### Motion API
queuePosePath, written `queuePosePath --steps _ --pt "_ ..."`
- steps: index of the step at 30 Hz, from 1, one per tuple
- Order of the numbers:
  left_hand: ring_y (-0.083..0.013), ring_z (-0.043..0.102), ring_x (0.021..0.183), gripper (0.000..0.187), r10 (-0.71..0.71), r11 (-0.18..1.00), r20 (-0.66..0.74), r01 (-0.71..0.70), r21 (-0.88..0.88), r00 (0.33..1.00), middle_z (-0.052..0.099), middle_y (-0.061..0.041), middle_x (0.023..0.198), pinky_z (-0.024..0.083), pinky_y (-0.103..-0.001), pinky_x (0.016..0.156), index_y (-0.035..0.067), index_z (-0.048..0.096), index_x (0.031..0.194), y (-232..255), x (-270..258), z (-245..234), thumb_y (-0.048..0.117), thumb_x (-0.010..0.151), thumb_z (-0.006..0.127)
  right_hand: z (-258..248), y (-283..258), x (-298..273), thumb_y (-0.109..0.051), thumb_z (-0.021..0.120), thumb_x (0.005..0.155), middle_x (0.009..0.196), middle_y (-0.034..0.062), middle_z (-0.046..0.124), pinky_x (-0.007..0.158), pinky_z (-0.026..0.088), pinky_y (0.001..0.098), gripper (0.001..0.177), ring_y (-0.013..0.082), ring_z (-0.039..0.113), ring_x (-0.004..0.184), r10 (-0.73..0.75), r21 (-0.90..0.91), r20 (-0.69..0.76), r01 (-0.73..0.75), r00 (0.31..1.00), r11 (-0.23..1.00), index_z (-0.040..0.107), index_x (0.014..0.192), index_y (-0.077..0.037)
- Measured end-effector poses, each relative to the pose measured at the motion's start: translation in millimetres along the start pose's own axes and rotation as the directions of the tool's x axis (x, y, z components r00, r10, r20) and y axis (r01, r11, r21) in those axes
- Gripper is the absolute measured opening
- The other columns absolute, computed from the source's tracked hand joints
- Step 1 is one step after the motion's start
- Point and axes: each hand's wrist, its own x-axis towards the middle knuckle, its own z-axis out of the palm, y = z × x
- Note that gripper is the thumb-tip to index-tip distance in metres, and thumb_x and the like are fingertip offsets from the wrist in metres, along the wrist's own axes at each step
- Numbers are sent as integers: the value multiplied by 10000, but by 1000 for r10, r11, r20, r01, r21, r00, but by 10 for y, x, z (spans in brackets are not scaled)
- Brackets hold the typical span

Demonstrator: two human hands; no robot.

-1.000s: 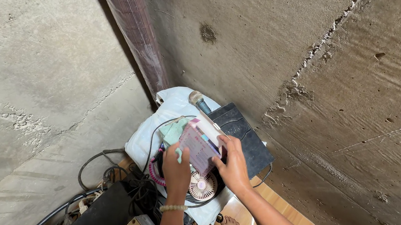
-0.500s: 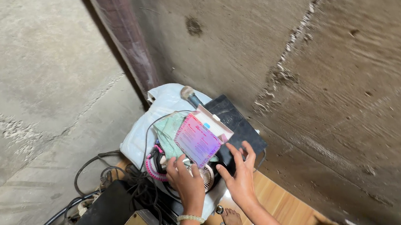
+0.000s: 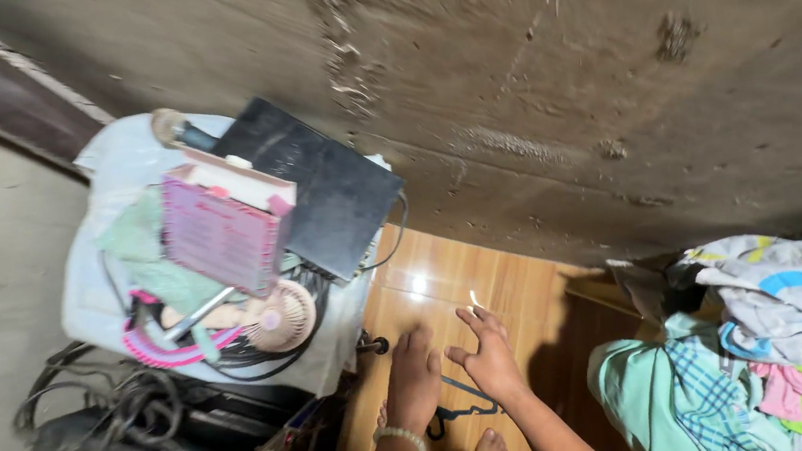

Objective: The person organizes items on a table, then picks up a remote and a red stick from the floor. They place these items on the table and proceed to mop the floor using a spin mop and bucket, repeatedly wringing the mop head.

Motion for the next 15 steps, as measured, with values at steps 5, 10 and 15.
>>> queuePosePath --steps 5,10,15 --pt "-388 610 1099 254 -265 950 174 225 218 948 642 -162 1175 501 -476 942 79 648 1120 -1365 -60 1015 142 874 638 477 1109 382 -306 866 779 1668 143 189 1245 226 409 871 312 175 1552 209 -56 178 -202 962 978 427 1528 -238" --pt "-405 606 1084 267 -260 906 228 156 393 938 661 -161 1126 506 -505 930 78 666 1098 -2386 -84 1881 177 851 686 1176 2372 684 -351 849 781 1710 113 81 1248 210 452 914 280 79 1591 299 -101 292 -282 908 954 367 1557 -327" --pt "-343 540 1223 344 -532 687 459 46 725 711 532 -118 1347 496 -524 966 122 567 1283 -3192 48 2791 250 969 626 1847 3372 933 -402 826 819 1708 133 29 1235 179 511 915 330 -6 1583 205 -52 360 -199 910 979 319 1576 -319"
